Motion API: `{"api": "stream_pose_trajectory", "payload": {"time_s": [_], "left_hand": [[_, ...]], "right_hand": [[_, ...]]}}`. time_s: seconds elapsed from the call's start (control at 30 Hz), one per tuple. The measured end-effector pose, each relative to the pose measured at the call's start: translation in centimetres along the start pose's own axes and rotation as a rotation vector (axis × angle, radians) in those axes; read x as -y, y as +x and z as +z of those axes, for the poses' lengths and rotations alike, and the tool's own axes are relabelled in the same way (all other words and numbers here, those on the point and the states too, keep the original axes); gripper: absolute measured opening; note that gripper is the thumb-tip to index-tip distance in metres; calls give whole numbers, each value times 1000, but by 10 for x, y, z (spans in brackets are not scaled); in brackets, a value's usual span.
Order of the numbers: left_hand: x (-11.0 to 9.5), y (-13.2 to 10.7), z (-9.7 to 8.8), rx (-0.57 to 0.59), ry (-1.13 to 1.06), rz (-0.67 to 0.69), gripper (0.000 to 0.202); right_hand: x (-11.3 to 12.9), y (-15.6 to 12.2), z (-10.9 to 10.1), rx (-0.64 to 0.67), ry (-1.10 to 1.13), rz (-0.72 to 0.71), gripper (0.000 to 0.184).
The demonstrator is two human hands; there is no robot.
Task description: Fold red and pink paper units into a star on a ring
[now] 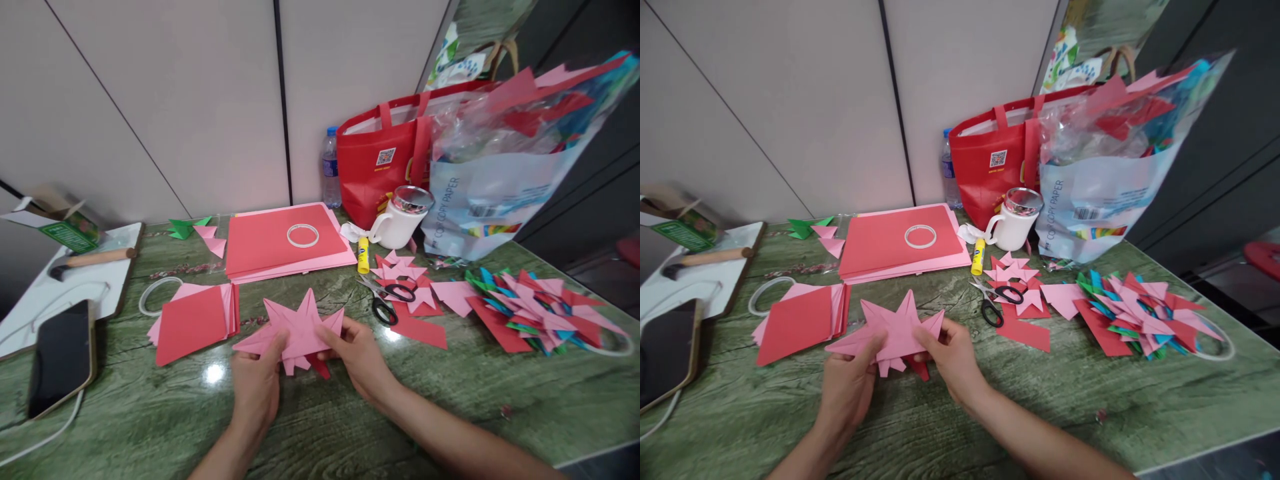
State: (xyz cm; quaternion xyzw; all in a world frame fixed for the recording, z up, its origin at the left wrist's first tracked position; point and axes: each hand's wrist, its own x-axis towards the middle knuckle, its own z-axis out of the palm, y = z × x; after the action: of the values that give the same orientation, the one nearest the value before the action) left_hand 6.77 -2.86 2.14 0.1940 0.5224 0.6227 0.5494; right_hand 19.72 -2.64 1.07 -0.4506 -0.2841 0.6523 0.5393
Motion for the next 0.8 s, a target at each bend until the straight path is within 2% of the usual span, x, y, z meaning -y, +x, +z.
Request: {"api": "stream_pose_trajectory", "payload": {"time_s": [0.47,0.67,0.8], "left_hand": [[-5,-1,3,-4,-67,-7,26],[-3,0,2,-27,-48,7,23],[1,-2,2,-12,-11,36,20]], "right_hand": [[-1,0,0,57,187,113,26],[0,0,-1,123,251,171,24],[-1,-2,2,89,238,157,25]]}}
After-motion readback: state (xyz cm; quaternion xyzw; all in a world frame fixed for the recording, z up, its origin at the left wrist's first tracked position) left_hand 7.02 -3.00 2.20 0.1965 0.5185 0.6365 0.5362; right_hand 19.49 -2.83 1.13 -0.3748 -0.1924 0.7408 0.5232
